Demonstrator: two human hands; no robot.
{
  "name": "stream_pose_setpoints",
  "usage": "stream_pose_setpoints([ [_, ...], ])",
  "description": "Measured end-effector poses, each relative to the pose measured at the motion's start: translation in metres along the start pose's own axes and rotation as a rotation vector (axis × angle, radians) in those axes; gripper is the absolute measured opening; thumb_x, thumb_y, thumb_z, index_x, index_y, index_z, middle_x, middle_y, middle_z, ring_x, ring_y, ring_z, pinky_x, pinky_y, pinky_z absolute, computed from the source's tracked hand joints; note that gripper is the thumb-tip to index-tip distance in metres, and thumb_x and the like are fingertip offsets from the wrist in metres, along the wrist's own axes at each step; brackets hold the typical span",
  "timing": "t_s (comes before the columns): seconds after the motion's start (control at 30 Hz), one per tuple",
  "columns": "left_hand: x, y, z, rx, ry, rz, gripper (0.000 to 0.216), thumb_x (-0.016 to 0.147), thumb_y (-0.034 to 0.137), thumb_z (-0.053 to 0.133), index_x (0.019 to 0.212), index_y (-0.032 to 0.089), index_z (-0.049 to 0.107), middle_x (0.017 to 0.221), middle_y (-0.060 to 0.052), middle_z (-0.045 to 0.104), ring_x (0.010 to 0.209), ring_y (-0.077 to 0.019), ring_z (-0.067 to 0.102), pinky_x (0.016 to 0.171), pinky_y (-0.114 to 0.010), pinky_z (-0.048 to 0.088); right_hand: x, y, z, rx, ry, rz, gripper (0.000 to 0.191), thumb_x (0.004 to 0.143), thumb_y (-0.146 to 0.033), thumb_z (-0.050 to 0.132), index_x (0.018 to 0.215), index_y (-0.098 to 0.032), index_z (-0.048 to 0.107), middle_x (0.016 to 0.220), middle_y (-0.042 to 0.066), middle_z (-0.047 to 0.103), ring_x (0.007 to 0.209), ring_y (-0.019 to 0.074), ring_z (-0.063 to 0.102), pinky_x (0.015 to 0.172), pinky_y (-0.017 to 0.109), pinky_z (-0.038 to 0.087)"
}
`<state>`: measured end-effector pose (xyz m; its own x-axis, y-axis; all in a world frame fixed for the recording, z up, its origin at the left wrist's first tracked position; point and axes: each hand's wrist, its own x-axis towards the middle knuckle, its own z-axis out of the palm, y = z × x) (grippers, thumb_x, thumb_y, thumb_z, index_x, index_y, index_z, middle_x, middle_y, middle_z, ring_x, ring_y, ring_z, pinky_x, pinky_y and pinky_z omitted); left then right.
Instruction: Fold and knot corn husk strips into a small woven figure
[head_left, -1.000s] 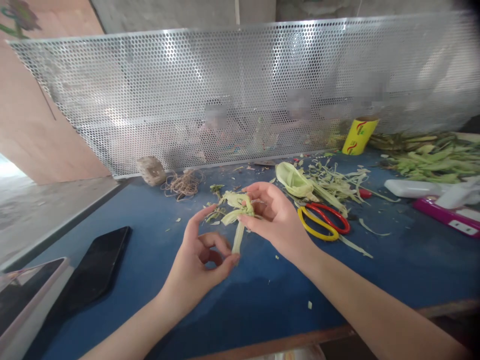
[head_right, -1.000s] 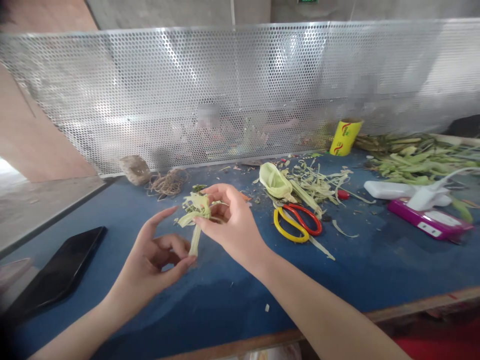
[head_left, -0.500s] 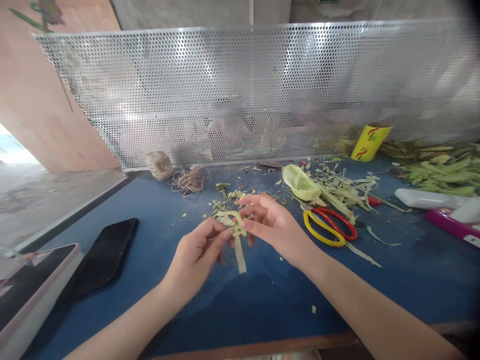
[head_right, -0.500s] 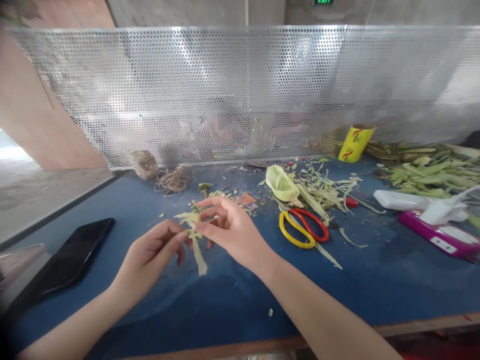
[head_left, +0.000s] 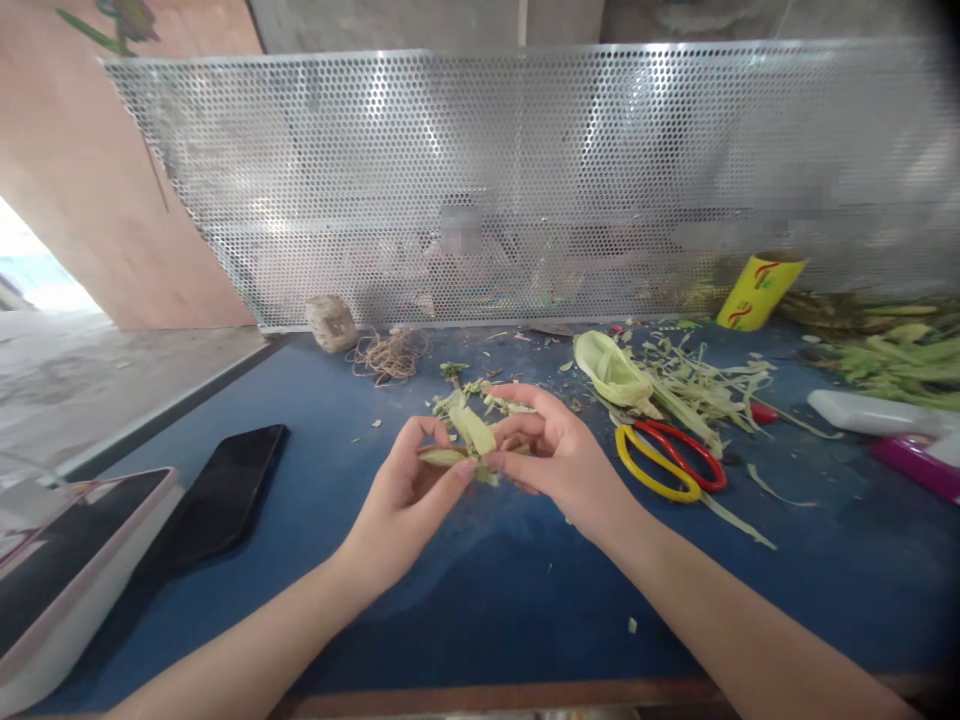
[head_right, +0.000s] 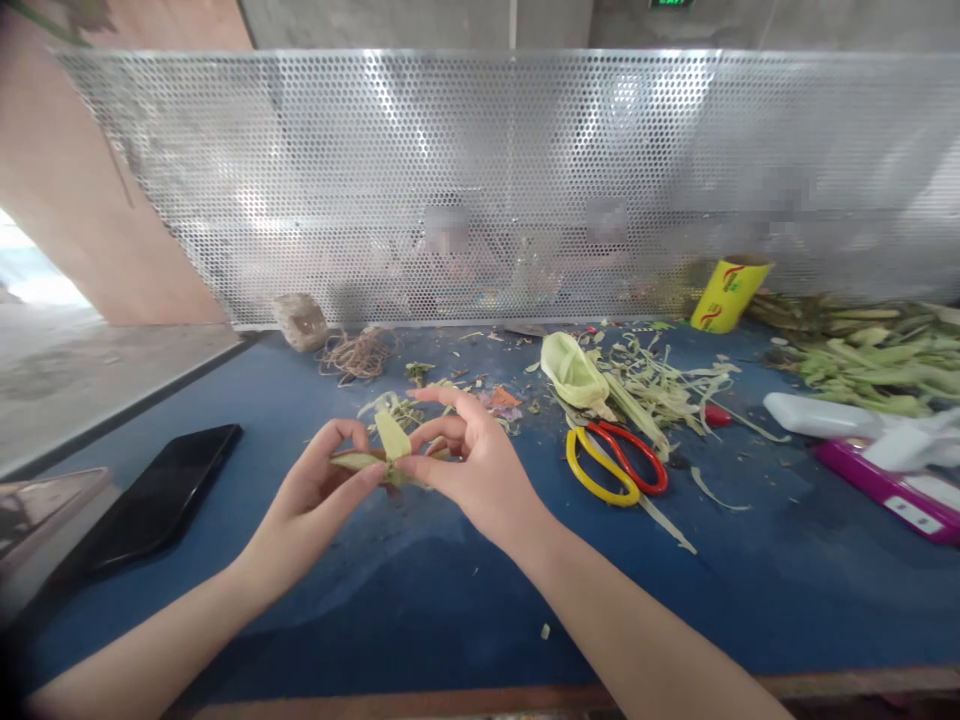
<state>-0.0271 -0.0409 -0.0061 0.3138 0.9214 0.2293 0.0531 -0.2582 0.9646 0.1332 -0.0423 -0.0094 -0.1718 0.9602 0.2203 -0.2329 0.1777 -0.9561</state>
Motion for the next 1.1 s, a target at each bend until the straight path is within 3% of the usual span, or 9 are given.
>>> stream_pose_setpoints([
  [0.1, 0.003, -0.002, 0.003, -0.14, -0.048, -0.066, 0.035, 0.064, 0.019, 0.07, 0.091, 0.019, 0.048, 0.069, 0.003, 0.066, 0.064, -0.011, 0.06, 0.062, -0.022, 0.046, -0.002, -0.001, 0.001, -0.036, 0.012, 0.035, 0.051, 0.062, -0.016, 0.069, 0.108, -0.025, 0.049, 0.07, -0.004, 0.061, 0.054, 0.0073, 0.05, 0.053, 0.021, 0.04],
  [0.2, 0.004, -0.006, 0.004, -0.15, -0.023, -0.119, 0.022, 0.061, 0.018, 0.072, 0.079, 0.013, 0.061, 0.068, -0.001, 0.067, 0.065, -0.013, 0.061, 0.064, -0.024, 0.048, -0.004, -0.002, 0.001, -0.125, 0.069, 0.034, 0.048, 0.065, -0.021, 0.068, 0.109, -0.026, 0.051, 0.068, -0.004, 0.063, 0.054, 0.0089, 0.048, 0.053, 0.023, 0.037],
  [0.3, 0.003, -0.007, 0.004, -0.188, 0.007, -0.166, 0.022, 0.06, 0.018, 0.073, 0.08, 0.012, 0.066, 0.064, -0.001, 0.067, 0.059, -0.0116, 0.06, 0.062, -0.023, 0.047, -0.005, -0.001, -0.002, -0.223, 0.106, 0.003, 0.05, 0.066, -0.024, 0.069, 0.112, -0.027, 0.051, 0.07, -0.004, 0.064, 0.054, 0.009, 0.044, 0.055, 0.024, 0.035],
  [0.5, 0.002, -0.008, 0.005, -0.192, 0.032, -0.187, 0.022, 0.058, 0.023, 0.075, 0.074, 0.011, 0.065, 0.059, 0.0, 0.064, 0.054, -0.0105, 0.057, 0.053, -0.021, 0.043, -0.006, 0.0, -0.001, -0.277, 0.118, 0.036, 0.057, 0.066, -0.024, 0.069, 0.119, -0.028, 0.047, 0.067, -0.004, 0.063, 0.059, 0.0103, 0.046, 0.061, 0.025, 0.035],
  [0.67, 0.005, -0.01, 0.003, -0.177, -0.078, -0.202, 0.016, 0.06, 0.019, 0.073, 0.07, 0.012, 0.063, 0.061, 0.002, 0.063, 0.053, -0.0061, 0.054, 0.054, -0.018, 0.041, -0.008, -0.004, 0.001, -0.227, 0.122, 0.013, 0.059, 0.066, -0.021, 0.068, 0.121, -0.027, 0.046, 0.066, -0.004, 0.063, 0.057, 0.0103, 0.046, 0.059, 0.026, 0.037],
  [0.8, 0.005, -0.009, 0.003, -0.164, -0.126, -0.253, 0.016, 0.06, 0.019, 0.073, 0.071, 0.013, 0.064, 0.065, 0.001, 0.065, 0.056, -0.0086, 0.056, 0.056, -0.02, 0.043, -0.008, -0.007, 0.001, -0.2, 0.147, -0.039, 0.06, 0.065, -0.019, 0.069, 0.12, -0.028, 0.046, 0.067, -0.005, 0.061, 0.056, 0.0098, 0.045, 0.059, 0.025, 0.038],
  [0.97, 0.005, -0.008, 0.0, -0.035, -0.084, -0.155, 0.021, 0.073, 0.031, 0.061, 0.08, 0.013, 0.069, 0.063, -0.001, 0.065, 0.058, -0.011, 0.053, 0.058, -0.022, 0.042, 0.001, 0.001, -0.005, -0.095, 0.146, -0.025, 0.049, 0.069, -0.03, 0.065, 0.113, -0.023, 0.044, 0.074, -0.003, 0.056, 0.067, 0.0111, 0.052, 0.062, 0.025, 0.042],
  [1.1, 0.007, -0.009, -0.002, 0.061, -0.028, -0.078, 0.031, 0.082, 0.037, 0.048, 0.088, 0.015, 0.069, 0.069, -0.003, 0.066, 0.067, -0.0142, 0.055, 0.067, -0.026, 0.043, 0.003, 0.013, -0.004, -0.231, 0.1, 0.095, 0.047, 0.065, -0.04, 0.067, 0.101, -0.02, 0.044, 0.08, 0.0, 0.053, 0.07, 0.0129, 0.054, 0.062, 0.028, 0.044],
])
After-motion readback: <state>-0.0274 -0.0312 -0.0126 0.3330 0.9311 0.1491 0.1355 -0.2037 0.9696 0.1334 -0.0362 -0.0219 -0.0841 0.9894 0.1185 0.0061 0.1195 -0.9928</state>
